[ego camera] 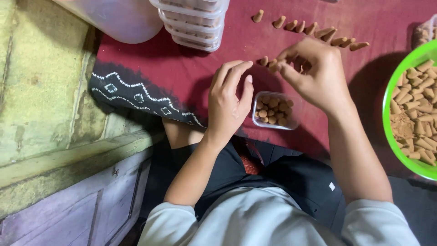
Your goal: Picking up individual incense cones from a mat and placing them into a small plastic container for packaging.
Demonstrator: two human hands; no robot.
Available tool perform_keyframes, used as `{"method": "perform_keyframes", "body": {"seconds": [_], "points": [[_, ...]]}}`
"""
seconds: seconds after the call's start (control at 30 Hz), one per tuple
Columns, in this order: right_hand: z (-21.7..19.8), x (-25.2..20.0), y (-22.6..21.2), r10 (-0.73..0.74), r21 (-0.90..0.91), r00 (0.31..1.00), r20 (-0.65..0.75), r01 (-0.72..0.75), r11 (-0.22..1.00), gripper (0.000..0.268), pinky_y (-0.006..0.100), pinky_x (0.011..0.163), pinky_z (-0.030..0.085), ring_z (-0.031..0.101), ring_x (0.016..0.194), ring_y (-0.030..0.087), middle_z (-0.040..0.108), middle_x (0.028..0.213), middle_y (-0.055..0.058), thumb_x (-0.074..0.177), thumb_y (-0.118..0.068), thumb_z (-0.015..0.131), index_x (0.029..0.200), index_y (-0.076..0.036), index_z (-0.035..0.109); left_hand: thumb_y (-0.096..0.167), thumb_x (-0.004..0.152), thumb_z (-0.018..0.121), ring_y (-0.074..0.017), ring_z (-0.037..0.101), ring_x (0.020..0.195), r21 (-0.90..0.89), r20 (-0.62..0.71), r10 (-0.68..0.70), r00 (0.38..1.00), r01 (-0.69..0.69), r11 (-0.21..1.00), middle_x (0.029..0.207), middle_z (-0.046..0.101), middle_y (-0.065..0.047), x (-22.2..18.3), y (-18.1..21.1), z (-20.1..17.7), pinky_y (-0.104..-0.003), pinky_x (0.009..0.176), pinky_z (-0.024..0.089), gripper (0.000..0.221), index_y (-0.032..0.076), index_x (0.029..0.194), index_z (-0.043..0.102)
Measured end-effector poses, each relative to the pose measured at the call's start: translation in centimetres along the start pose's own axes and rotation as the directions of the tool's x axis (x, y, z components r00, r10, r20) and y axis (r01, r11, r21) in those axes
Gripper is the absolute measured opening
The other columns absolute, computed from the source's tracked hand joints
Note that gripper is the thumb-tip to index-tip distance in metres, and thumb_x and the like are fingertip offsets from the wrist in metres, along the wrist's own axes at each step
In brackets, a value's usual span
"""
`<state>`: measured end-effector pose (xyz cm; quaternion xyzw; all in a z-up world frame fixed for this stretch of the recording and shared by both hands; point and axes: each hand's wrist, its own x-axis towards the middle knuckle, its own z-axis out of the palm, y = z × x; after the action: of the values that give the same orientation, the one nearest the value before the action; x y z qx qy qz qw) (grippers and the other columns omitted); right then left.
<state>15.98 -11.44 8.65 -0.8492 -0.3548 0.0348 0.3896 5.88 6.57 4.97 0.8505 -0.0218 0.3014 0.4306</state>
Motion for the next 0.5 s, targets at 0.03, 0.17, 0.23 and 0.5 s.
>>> {"method": "perform_keyframes", "body": {"seconds": [0.03,0.17,0.23,0.5], "points": [[-0.3,-0.8,-0.6,-0.001,-0.003,1.000,-0.008,0.001,1.000,0.004,0.025,0.053,0.031,0.042,0.063,0.011,0.067,0.090,0.011,0.105,0.003,0.073,0.102,0.001,0.074,0.002,0.102,0.057,-0.0293,0.067,0.107,-0.002,0.001,0.008,1.000,-0.008,1.000,0.114,0.066,-0.014,-0.4,0.4,-0.1,-0.040,0.097,0.058,0.019,-0.001,0.119,0.064],[-0.5,-4.1,-1.3,0.117,0.051,0.993,-0.016,-0.116,0.992,0.006,0.029,0.052,0.037,0.049,0.059,0.016,0.069,0.088,0.010,0.096,-0.005,0.076,0.102,-0.006,0.076,0.001,0.099,0.059,-0.0289,0.068,0.100,-0.041,-0.006,-0.015,1.000,0.014,0.999,0.109,0.065,-0.012,-2.3,1.5,-0.4,-0.041,0.091,0.058,0.019,0.003,0.117,0.066],[-0.3,-5.4,-1.1,0.149,0.124,0.988,-0.042,-0.143,0.982,0.016,0.032,0.054,0.043,0.056,0.060,0.023,0.066,0.080,0.015,0.090,0.003,0.074,0.104,-0.005,0.076,0.001,0.097,0.061,-0.0286,0.068,0.094,-0.066,-0.018,-0.035,0.999,0.033,0.997,0.106,0.064,-0.009,-3.0,2.0,-0.4,-0.042,0.085,0.057,0.021,0.007,0.116,0.067],[1.2,-8.4,-1.4,0.228,0.418,0.972,-0.052,-0.186,0.889,0.015,0.023,0.059,0.045,0.064,0.069,0.014,0.070,0.079,0.015,0.089,0.010,0.071,0.103,0.003,0.072,0.008,0.096,0.070,-0.0232,0.072,0.090,-0.232,0.052,-0.069,0.996,0.079,0.969,0.100,0.071,-0.003,-4.6,4.1,0.4,-0.036,0.082,0.059,0.015,0.012,0.110,0.072]]}}
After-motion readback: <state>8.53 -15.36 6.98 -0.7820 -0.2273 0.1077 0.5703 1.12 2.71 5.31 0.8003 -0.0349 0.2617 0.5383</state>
